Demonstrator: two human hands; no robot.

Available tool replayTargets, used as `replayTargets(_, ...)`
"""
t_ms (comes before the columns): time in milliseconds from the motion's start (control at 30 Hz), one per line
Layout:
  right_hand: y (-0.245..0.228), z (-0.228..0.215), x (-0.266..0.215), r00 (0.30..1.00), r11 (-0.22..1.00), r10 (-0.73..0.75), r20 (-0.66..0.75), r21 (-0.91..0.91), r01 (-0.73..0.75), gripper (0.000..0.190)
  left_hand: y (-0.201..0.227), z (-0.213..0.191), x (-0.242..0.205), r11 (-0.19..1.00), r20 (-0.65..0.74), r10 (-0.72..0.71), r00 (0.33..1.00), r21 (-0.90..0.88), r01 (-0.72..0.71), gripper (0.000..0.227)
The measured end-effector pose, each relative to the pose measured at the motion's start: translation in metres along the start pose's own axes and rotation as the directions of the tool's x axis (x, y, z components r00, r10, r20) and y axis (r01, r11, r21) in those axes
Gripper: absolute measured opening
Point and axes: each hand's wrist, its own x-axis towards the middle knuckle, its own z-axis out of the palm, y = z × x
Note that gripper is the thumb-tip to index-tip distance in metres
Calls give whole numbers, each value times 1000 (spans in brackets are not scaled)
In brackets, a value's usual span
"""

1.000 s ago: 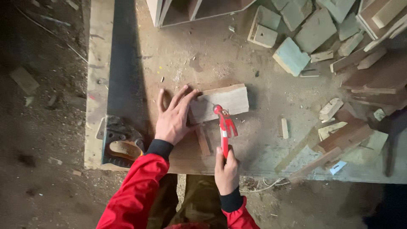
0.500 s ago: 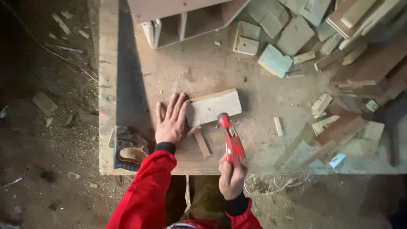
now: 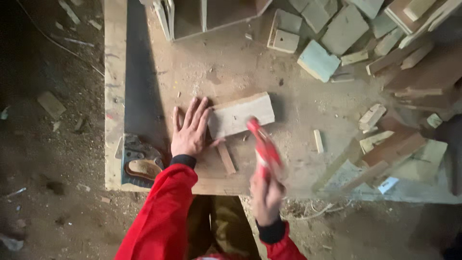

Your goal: The person uses a hammer to repeatedly strike small pieces of wood on a workbench, splitting or shaping them. They move the wood pieces around and continue hammering different sections throughout the clip.

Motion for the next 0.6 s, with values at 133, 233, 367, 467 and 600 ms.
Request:
replayTargets(133, 9, 4, -6, 935, 794, -335, -116, 499, 347, 35, 1, 1, -6, 999, 3, -7, 1000, 46, 7, 99)
replayTargets(233, 29, 21, 15, 965, 840, 240, 104, -521, -153, 33, -3, -3, 2, 1000, 17, 6, 1000, 12, -7, 104)
replayTargets(367, 37, 27, 15, 990, 866, 1, 140, -495, 69, 26, 0, -2, 7, 1000, -53, 11, 999, 28, -10, 97)
replayTargets(467, 25, 27, -2, 987, 873, 80, 142, -488, -1, 24, 2, -5, -4, 1000, -6, -9, 1000, 29, 9, 100)
replayTargets(600, 21, 23, 2, 994, 890, 34, 101, -456, 16, 22, 1, -4, -1, 1000, -46, 10, 999, 15, -9, 103)
